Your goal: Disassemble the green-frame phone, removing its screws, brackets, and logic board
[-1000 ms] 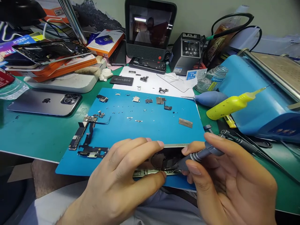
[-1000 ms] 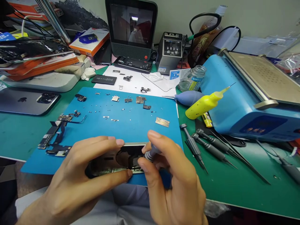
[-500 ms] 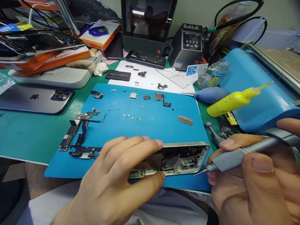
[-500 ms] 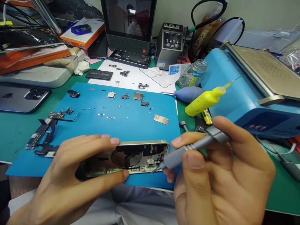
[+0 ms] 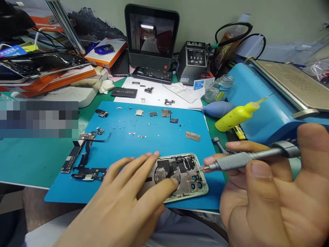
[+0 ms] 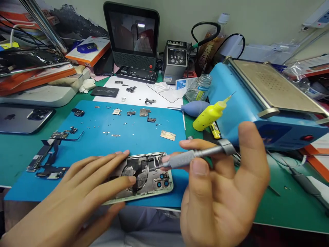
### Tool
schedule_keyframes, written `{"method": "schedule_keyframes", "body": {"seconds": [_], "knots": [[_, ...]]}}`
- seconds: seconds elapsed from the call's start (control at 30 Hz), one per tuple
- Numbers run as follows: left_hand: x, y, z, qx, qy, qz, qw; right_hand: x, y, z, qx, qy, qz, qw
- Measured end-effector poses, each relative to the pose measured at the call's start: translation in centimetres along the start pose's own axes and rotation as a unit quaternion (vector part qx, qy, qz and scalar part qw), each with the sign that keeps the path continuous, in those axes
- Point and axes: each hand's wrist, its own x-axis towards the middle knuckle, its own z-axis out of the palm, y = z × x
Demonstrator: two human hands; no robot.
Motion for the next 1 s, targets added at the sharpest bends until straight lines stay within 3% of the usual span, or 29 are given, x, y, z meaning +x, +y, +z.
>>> {"method": "schedule_keyframes", "body": {"seconds": [0.1, 0.3, 0.5, 0.7, 0.8, 0.9, 1.0], "knots": [[0.0, 0.4, 0.4, -0.016, 0.043, 0.011, 0.999, -0.5, -0.1, 0.2, 0.028, 0.048, 0.040, 0.998], [-0.5, 0.1, 0.8, -0.052, 0.058, -0.027, 0.997, -1.3, -0.3, 0.4, 0.022, 0.058, 0.053, 0.997], [0.5, -0.4, 0.6, -0.050, 0.091, -0.007, 0.995, -0.6, 0.1, 0.0, 0.017, 0.046, 0.041, 0.998], [0.8, -0.3, 0.7, -0.036, 0.056, -0.008, 0.998, -0.2, 0.6, -0.3, 0.029, 0.047, 0.050, 0.997], [1.9, -0.7, 0.1, -0.058, 0.073, -0.030, 0.995, -0.1, 0.5, -0.3, 0.031, 0.042, 0.059, 0.997], [3.9, -1.5, -0.5, -0.014, 0.089, -0.049, 0.995, -0.2, 0.5, -0.4, 0.039, 0.043, 0.063, 0.996], [6.0, -2.4, -0.6, 0.055, 0.068, -0.010, 0.996, -0.3, 0.6, -0.5, 0.053, 0.040, 0.071, 0.995]]}}
